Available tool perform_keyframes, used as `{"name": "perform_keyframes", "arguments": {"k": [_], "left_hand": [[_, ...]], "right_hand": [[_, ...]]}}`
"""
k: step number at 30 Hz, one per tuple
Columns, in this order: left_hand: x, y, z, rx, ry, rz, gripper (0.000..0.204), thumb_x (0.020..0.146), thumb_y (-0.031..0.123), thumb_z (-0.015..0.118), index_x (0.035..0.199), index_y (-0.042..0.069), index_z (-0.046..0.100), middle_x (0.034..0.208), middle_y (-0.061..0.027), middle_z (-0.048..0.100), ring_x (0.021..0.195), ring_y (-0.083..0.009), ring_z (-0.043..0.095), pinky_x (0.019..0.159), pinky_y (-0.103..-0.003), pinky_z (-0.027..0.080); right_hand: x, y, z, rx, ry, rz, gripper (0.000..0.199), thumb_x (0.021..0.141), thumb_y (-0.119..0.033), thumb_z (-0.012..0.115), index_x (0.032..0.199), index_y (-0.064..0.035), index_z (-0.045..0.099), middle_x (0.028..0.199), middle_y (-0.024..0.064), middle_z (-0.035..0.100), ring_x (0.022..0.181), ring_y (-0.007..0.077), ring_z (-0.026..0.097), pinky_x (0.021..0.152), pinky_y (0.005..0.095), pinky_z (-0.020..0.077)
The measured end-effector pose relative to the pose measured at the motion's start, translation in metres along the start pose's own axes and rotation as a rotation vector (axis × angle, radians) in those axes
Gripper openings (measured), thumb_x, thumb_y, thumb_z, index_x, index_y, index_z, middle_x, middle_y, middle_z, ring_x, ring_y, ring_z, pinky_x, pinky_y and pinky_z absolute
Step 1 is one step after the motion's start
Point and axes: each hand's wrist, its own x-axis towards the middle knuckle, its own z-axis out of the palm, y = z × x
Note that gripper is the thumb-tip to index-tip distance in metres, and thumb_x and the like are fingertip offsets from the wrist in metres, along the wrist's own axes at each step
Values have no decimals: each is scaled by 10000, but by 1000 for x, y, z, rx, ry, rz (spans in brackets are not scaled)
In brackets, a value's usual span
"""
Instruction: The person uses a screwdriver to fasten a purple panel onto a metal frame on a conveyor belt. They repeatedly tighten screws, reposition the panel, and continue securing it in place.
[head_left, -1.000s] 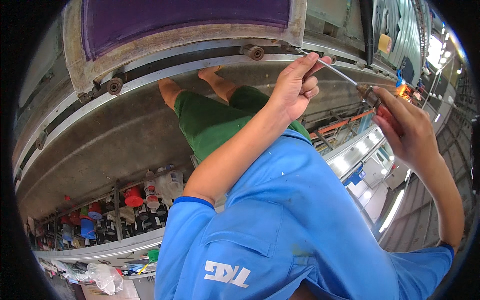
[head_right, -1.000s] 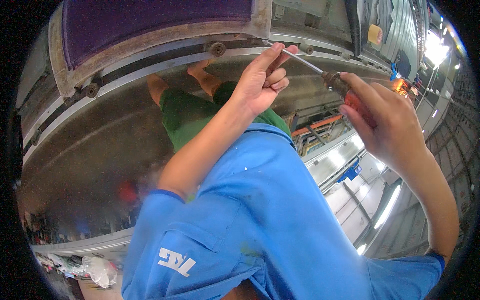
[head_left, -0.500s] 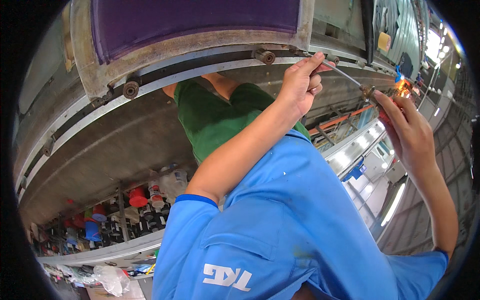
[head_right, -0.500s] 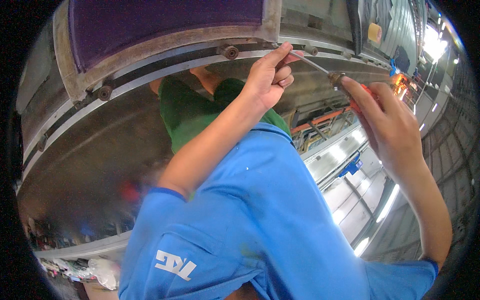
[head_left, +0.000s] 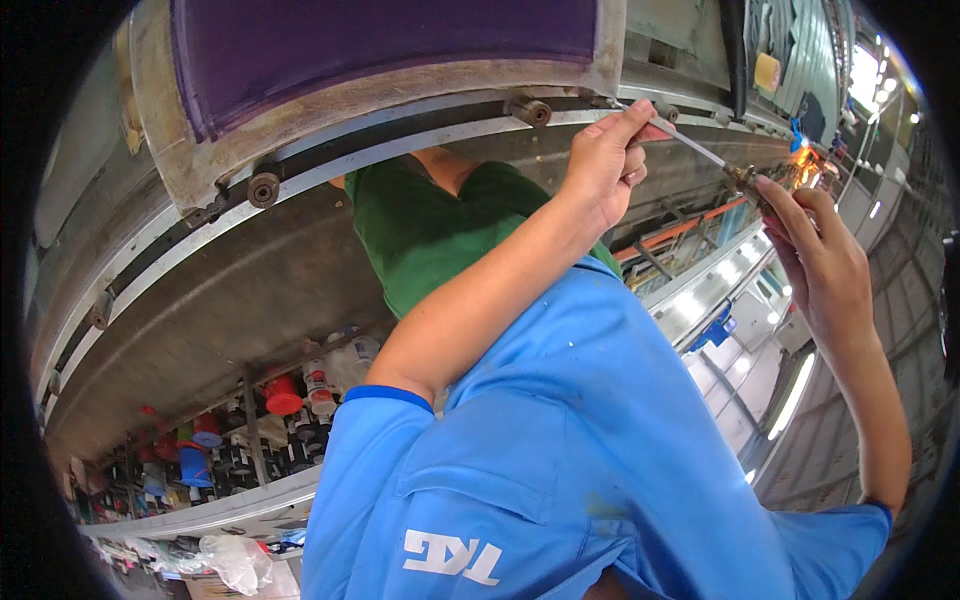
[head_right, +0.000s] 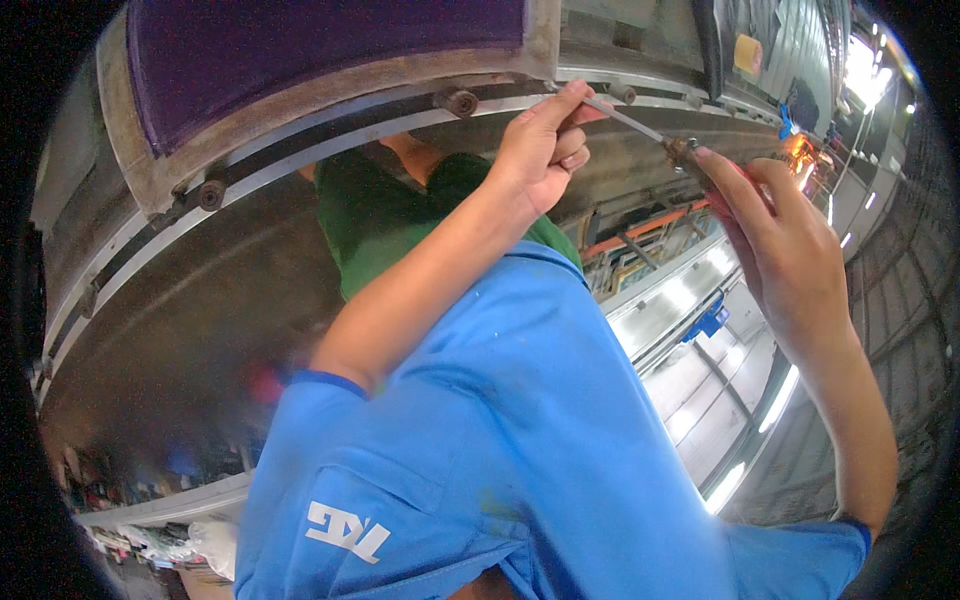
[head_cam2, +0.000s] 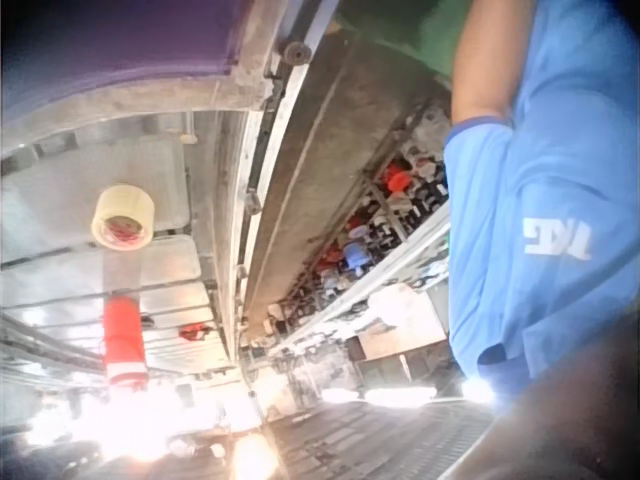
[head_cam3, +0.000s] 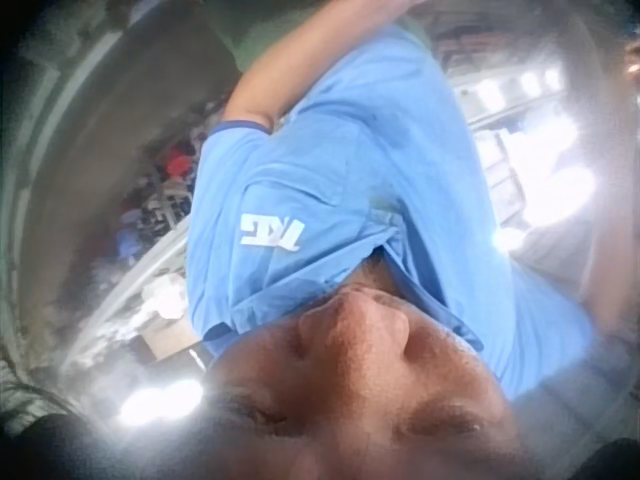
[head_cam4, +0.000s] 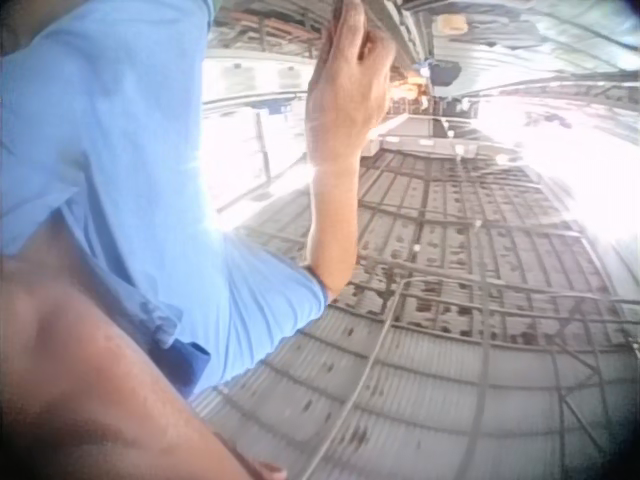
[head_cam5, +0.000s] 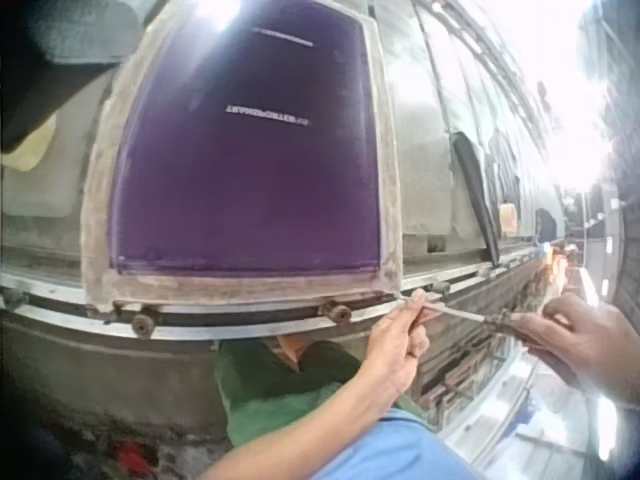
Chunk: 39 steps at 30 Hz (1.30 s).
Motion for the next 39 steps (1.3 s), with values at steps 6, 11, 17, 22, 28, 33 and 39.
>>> {"name": "perform_keyframes", "arguments": {"k": [6,11,17,22,28,33,39], "left_hand": [[-9,0,5,9,-83,-47,253,919,333,688,993,96,638,1012,-88,700,463,-48,229,487,-239,241],[-1,2,2,37,-108,-46,259,925,339,680,1000,97,629,1019,-93,698,466,-49,220,485,-239,243],[-10,7,12,59,-49,-62,227,941,311,661,994,91,634,1038,-76,695,470,-43,222,481,-234,232],[-21,9,26,150,-46,-153,172,956,249,638,1015,87,647,1076,-30,690,489,-37,241,482,-233,229],[-21,21,34,192,24,-199,172,957,242,635,1008,78,647,1064,-29,699,484,-42,224,478,-237,234],[-45,42,32,907,-3,-5,182,930,251,649,991,83,682,980,-61,717,506,-79,423,496,-256,323],[22,107,74,2220,-470,1333,113,881,199,630,900,120,709,811,-67,678,729,-225,640,701,-377,470]], "right_hand": [[-5,12,12,629,-192,440,481,952,-305,594,1347,-45,505,615,41,486,504,104,501,465,256,401],[6,8,-6,1263,-293,984,586,976,-442,537,1377,-21,466,647,4,511,443,28,388,389,209,308],[-6,14,4,933,-245,865,351,954,-377,582,1158,-92,589,573,-26,471,447,55,447,409,223,307],[-5,42,6,1433,-267,1067,325,981,-391,529,1073,-87,600,559,-17,448,415,59,402,396,214,290],[-4,18,-4,346,61,300,470,893,-188,649,1348,-156,535,889,77,596,636,116,552,536,269,419],[6,-20,-16,-332,40,-76,553,811,-102,661,1348,-180,554,802,53,496,692,189,569,609,332,476],[17,-37,-13,-412,9,-52,477,808,-89,588,1284,-114,609,783,49,496,651,182,532,627,321,425]]}}
